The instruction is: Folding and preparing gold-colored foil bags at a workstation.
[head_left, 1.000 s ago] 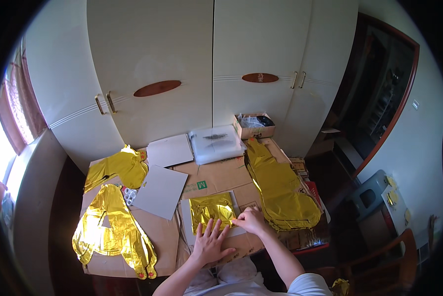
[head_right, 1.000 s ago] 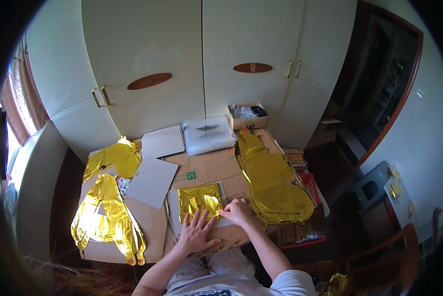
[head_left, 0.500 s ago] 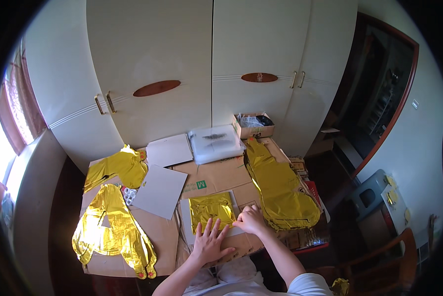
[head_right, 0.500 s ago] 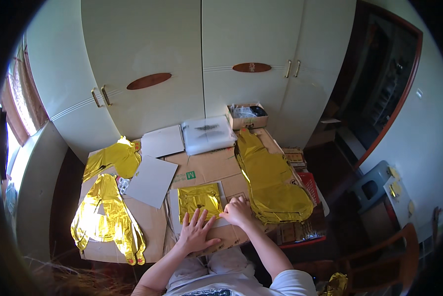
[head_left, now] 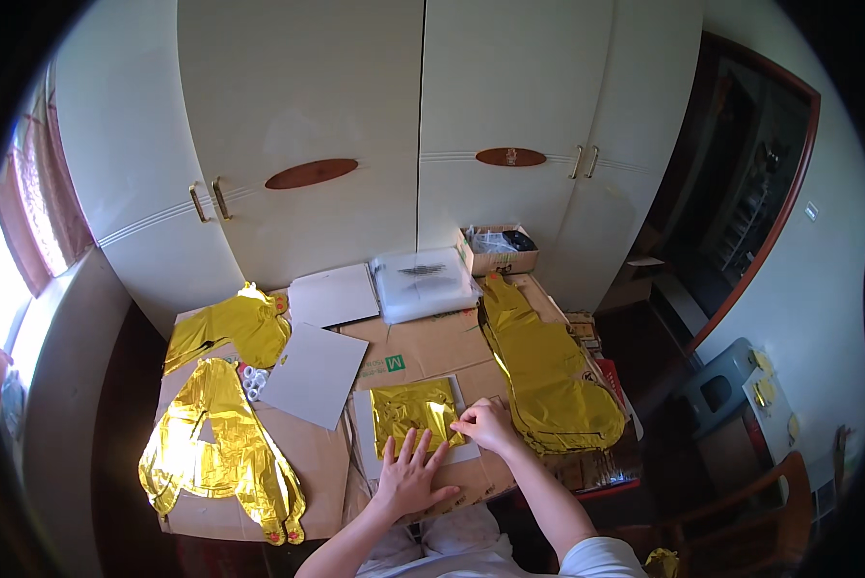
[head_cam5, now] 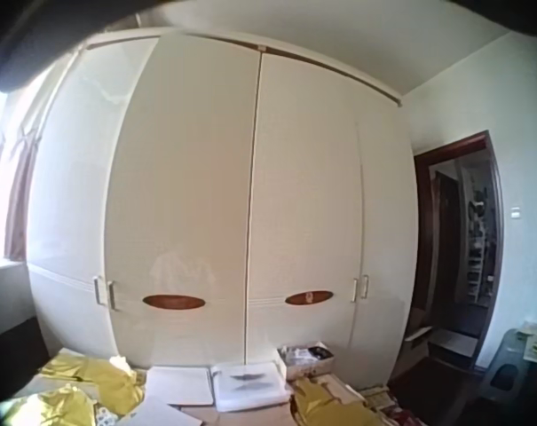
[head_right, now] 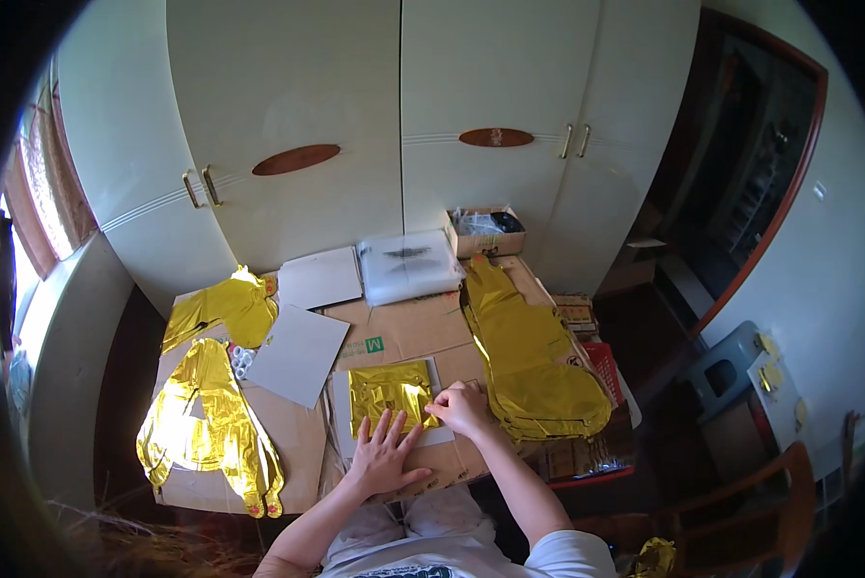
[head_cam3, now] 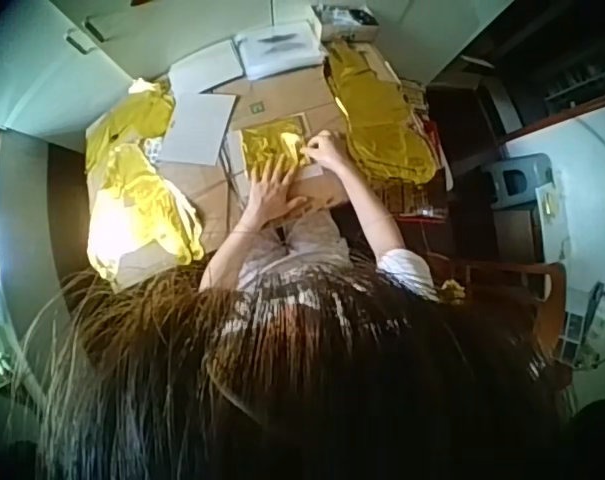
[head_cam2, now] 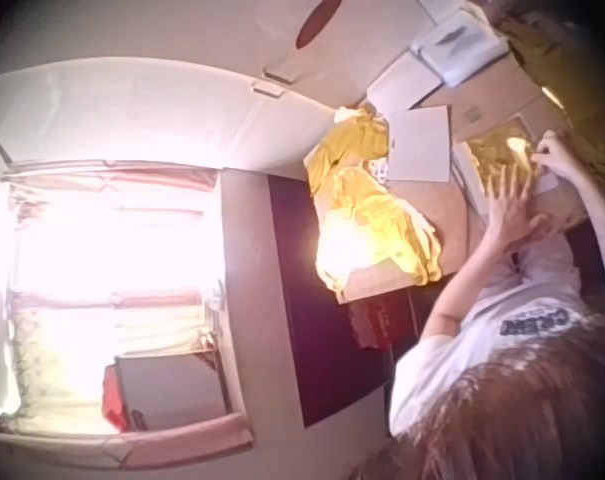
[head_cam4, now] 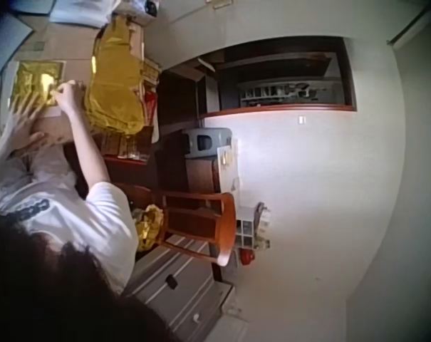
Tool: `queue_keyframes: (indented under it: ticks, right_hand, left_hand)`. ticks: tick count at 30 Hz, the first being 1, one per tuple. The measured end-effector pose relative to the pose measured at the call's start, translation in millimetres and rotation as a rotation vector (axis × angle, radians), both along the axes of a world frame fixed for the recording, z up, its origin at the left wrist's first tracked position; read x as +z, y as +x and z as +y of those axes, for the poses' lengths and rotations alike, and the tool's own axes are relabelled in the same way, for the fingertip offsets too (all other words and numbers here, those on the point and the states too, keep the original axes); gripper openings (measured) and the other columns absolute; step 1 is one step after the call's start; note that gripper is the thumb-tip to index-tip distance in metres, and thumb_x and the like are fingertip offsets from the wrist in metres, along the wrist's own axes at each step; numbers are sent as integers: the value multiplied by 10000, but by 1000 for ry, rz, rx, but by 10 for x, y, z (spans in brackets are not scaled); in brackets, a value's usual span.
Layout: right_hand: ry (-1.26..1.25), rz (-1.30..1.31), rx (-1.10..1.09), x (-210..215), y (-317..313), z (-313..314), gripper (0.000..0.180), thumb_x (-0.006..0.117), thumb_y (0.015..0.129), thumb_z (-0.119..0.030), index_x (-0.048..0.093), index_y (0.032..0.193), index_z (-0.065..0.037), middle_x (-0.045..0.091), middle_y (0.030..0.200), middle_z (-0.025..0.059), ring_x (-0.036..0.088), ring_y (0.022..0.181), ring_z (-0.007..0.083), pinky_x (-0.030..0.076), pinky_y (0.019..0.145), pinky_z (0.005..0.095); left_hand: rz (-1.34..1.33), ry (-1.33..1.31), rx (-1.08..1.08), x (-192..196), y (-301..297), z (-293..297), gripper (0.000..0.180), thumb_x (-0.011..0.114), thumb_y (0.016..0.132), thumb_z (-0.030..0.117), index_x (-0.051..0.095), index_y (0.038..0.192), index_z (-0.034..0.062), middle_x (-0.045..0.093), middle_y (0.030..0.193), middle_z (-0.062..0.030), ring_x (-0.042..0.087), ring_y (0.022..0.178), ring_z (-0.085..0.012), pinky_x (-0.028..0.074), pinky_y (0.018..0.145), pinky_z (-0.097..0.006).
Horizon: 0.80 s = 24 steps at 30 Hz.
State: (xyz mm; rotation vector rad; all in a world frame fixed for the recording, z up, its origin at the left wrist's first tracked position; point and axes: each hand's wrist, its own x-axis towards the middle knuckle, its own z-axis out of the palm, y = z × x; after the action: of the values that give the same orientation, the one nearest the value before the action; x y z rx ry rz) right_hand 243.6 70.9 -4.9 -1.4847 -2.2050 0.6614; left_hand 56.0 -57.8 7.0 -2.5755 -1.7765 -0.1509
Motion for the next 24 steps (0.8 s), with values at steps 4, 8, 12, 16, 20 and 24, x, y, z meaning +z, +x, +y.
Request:
queue_keyframes:
  ticks: [4,8,12,16,20,24]
  right_hand:
    - [-14,-37,9,-42,0,43,251,738,772,-399,756,787,-150,686,940,77,593,984,316,446,867,458]
    - [-81,-93,17,-42,7,102,250,693,805,-419,758,802,-178,681,989,58,577,1048,318,428,900,499]
    - [-44,-211,8,-10,-41,78,271,649,835,-435,753,848,-185,659,1080,73,539,1121,316,389,956,503]
    - [-11,-344,-3,138,-123,24,298,646,829,-465,738,845,-183,643,1096,70,532,1099,301,370,947,483]
    - [-6,-399,0,218,-131,24,293,677,804,-476,710,840,-188,636,1076,54,532,1080,291,371,925,461]
    - [138,-246,56,210,-98,-4,168,695,816,-356,681,836,-190,636,1032,24,546,1063,260,388,885,451]
  left_hand:
    - [7,-1,0,18,-2,1,876,346,834,788,324,1504,225,307,1539,-165,232,1440,-373,133,1117,-636]
    - [-1,-5,-2,6,1,6,874,347,834,788,327,1503,225,304,1540,-166,232,1439,-373,136,1117,-636]
    - [-6,-1,-3,2,-5,3,873,349,833,787,329,1502,227,303,1539,-167,236,1437,-375,141,1116,-636]
    - [-5,-4,-2,3,-7,2,871,349,833,786,326,1502,228,298,1541,-166,234,1437,-374,142,1117,-636]
    - [3,-12,-2,11,-2,5,872,349,834,785,322,1504,227,293,1544,-166,228,1439,-375,140,1118,-636]
    - [5,-7,-4,17,-3,3,870,350,835,782,326,1502,223,298,1542,-167,231,1438,-377,138,1118,-638]
